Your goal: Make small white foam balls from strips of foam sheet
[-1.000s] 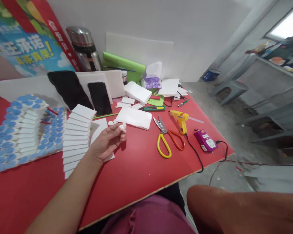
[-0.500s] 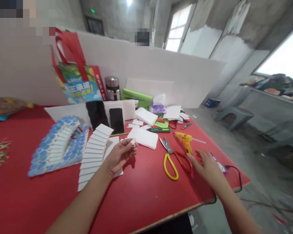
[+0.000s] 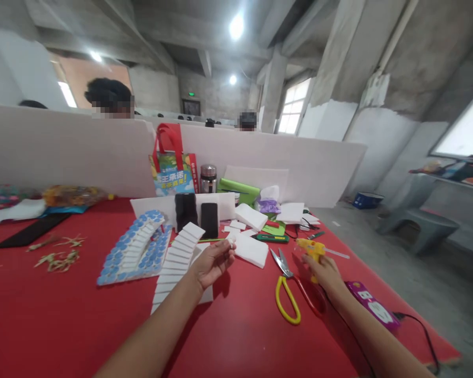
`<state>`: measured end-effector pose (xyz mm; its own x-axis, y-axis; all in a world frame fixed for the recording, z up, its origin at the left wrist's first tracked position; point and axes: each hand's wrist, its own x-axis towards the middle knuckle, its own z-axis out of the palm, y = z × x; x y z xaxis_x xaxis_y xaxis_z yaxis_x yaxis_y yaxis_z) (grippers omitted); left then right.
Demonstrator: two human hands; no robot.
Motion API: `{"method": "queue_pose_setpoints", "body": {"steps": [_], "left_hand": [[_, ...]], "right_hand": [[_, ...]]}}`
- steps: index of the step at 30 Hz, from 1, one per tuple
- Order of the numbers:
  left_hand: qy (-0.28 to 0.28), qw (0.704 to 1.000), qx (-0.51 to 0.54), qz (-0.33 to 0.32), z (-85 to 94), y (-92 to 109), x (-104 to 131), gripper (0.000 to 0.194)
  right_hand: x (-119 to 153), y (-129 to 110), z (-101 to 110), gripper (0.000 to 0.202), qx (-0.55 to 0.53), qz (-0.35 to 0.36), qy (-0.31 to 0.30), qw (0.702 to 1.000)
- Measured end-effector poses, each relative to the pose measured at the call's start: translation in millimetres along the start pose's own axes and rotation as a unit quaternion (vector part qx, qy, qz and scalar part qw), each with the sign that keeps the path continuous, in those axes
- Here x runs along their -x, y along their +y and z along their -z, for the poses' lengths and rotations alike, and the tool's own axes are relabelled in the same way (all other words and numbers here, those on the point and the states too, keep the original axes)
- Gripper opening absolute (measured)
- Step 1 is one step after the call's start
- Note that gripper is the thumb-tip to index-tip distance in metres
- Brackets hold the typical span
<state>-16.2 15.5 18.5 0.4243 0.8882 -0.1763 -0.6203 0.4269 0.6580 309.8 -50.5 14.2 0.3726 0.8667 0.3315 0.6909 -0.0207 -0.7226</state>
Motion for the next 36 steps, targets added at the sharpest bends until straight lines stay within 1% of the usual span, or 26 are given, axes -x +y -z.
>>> {"method": "queue_pose_setpoints", "body": {"steps": [2,3,4,6,7,9,11,13,15,16,18,20,24,26,30,36], "left_hand": [[0.011,1.000,-0.013,-0.026,3.7,-3,-1,0.020],[0.019,0.999,-0.020,-0.044,6.1,-5,-2,0.023],[0.025,0.998,-0.028,-0.059,8.6,-8,-2,0.026],[0.036,0.995,-0.038,-0.089,13.0,-12,-2,0.031],[0.037,0.994,-0.045,-0.097,14.7,-13,-1,0.034],[0.038,0.992,-0.061,-0.106,17.2,-16,2,0.037],[0.038,0.990,-0.076,-0.109,19.1,-17,4,0.038],[0.041,0.989,-0.086,-0.113,20.8,-16,4,0.038],[0.046,0.988,-0.095,-0.112,22.6,-15,2,0.038],[0.049,0.988,-0.098,-0.111,23.5,-15,1,0.037],[0.053,0.988,-0.105,-0.104,25.0,-14,0,0.037],[0.056,0.987,-0.113,-0.099,26.1,-13,-2,0.037],[0.066,0.985,-0.130,-0.090,26.8,-14,-3,0.037],[0.068,0.984,-0.138,-0.086,26.8,-14,-4,0.037],[0.070,0.982,-0.155,-0.085,26.6,-13,-5,0.040],[0.076,0.977,-0.176,-0.095,26.1,-13,-6,0.040]], "right_hand": [[5,-25,-3,0.045,-0.059,-0.014,-0.040,0.997],[7,-41,-6,0.044,-0.124,-0.035,-0.084,0.988],[9,-57,-10,0.044,-0.184,-0.047,-0.125,0.974],[10,-87,-23,0.045,-0.269,-0.037,-0.201,0.941],[9,-98,-32,0.046,-0.297,-0.026,-0.236,0.925],[8,-111,-52,0.050,-0.339,-0.004,-0.276,0.899],[7,-110,-70,0.051,-0.380,-0.002,-0.284,0.880],[8,-99,-84,0.051,-0.428,-0.019,-0.276,0.860],[10,-85,-89,0.052,-0.461,-0.041,-0.270,0.844],[11,-79,-90,0.053,-0.466,-0.049,-0.271,0.841],[11,-69,-88,0.056,-0.460,-0.058,-0.274,0.843],[11,-66,-86,0.057,-0.445,-0.057,-0.284,0.847],[14,-73,-85,0.060,-0.409,-0.035,-0.325,0.852],[18,-78,-85,0.060,-0.392,-0.034,-0.341,0.854],[22,-83,-84,0.061,-0.361,-0.040,-0.337,0.869],[21,-80,-85,0.060,-0.339,-0.032,-0.337,0.878]]}}
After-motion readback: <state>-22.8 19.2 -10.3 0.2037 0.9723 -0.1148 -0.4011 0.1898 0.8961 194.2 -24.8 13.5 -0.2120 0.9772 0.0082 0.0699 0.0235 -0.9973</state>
